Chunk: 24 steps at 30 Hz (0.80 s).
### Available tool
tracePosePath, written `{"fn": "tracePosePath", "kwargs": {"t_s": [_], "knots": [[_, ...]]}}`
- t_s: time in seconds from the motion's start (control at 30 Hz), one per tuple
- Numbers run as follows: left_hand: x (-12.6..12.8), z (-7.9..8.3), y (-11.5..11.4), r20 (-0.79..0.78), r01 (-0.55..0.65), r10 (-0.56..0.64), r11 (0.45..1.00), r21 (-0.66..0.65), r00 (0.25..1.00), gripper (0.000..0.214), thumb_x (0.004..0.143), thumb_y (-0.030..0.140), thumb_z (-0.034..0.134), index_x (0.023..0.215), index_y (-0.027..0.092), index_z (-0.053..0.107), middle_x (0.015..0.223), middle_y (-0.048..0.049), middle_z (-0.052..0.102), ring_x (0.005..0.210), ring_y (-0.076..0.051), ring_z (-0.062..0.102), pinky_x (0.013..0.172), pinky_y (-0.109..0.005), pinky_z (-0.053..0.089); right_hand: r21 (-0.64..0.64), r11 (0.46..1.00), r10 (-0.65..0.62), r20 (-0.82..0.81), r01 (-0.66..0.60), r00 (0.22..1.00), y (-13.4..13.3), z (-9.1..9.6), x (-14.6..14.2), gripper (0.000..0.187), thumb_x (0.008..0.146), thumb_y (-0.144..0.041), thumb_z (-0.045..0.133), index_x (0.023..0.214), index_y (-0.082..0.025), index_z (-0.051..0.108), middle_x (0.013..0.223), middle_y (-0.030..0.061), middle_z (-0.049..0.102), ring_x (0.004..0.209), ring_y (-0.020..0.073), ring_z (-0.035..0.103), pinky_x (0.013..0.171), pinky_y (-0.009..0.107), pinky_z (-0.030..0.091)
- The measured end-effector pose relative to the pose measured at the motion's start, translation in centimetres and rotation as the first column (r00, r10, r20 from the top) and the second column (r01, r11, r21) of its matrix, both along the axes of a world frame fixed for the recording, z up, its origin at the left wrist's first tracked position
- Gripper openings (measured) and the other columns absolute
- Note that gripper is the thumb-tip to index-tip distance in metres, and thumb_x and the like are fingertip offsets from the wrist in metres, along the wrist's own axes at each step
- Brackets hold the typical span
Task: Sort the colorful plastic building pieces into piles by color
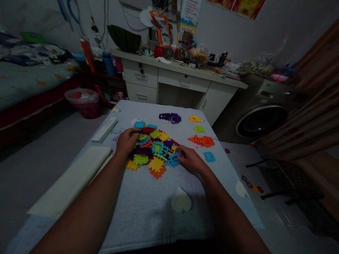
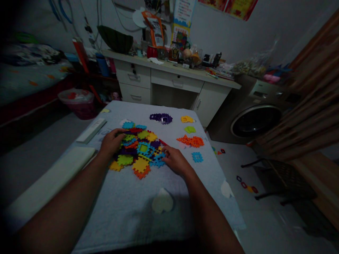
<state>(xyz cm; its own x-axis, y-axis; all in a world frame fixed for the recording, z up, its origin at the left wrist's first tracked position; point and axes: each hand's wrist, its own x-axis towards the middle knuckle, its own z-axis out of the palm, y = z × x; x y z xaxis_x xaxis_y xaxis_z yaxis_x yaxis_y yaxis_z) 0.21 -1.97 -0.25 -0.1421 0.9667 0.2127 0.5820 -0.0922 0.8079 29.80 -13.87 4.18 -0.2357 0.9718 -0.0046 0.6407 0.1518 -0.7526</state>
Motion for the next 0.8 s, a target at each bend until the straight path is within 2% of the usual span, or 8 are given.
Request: {"fn": "tracePosePath", "kwargs": {"t_s": [0.17,0.33,0.47,0.57,0.8], "knots": [[0.0,0.0,-0.1,0.01,-0.004,0.004,1.0,-0.001,1.0,0.039,0.076,0.038,0.054,0.105,0.022,0.072,0.105,-0.0052,0.073,0.098,-0.025,0.065,0.089,-0.035,0.048,-0.08,0.997,-0.009,-0.201,-0.008,0.98,0.3,0.2,1.8,0.03,0.076,-0.024,0.064,0.105,-0.019,0.062,0.073,-0.0053,0.05,0.064,0.0105,0.046,0.059,0.023,0.035],[0.1,0.3,-0.3,-0.005,0.003,-0.003,1.0,-0.007,1.0,0.038,0.077,0.039,0.054,0.105,0.022,0.072,0.107,-0.0055,0.073,0.1,-0.025,0.065,0.091,-0.035,0.048,-0.093,0.984,-0.174,-0.276,0.154,0.945,0.3,1.6,6.7,0.035,0.07,-0.031,0.069,0.101,-0.02,0.061,0.078,-0.0033,0.053,0.067,0.012,0.051,0.061,0.024,0.041],[0.3,0.5,-0.4,0.002,-0.008,0.008,1.0,-0.017,1.0,0.037,0.077,0.038,0.054,0.106,0.022,0.072,0.106,-0.0057,0.073,0.1,-0.026,0.065,0.089,-0.035,0.049,-0.097,0.943,-0.331,-0.258,0.317,0.908,-0.5,1.8,11.2,0.03,0.069,-0.035,0.068,0.094,-0.02,0.061,0.075,-0.0018,0.057,0.067,0.0137,0.054,0.06,0.026,0.042],[0.3,0.6,-0.4,0.022,-0.015,0.015,1.0,-0.027,1.0,0.038,0.075,0.038,0.054,0.105,0.022,0.071,0.106,-0.0058,0.073,0.099,-0.026,0.065,0.089,-0.036,0.049,-0.105,0.919,-0.393,-0.22,0.379,0.893,-1.0,1.3,13.5,0.027,0.068,-0.036,0.068,0.088,-0.019,0.062,0.074,-0.0013,0.059,0.065,0.0134,0.054,0.06,0.027,0.043],[0.3,0.7,-0.4,0.029,-0.016,0.018,0.999,-0.036,0.999,0.038,0.074,0.039,0.055,0.104,0.022,0.072,0.105,-0.0047,0.073,0.098,-0.026,0.065,0.09,-0.036,0.049,-0.152,0.9,-0.425,-0.098,0.409,0.9,-1.2,0.5,14.9,0.022,0.067,-0.031,0.064,0.085,-0.019,0.062,0.068,-0.0028,0.057,0.061,0.0123,0.051,0.058,0.025,0.04]]}}
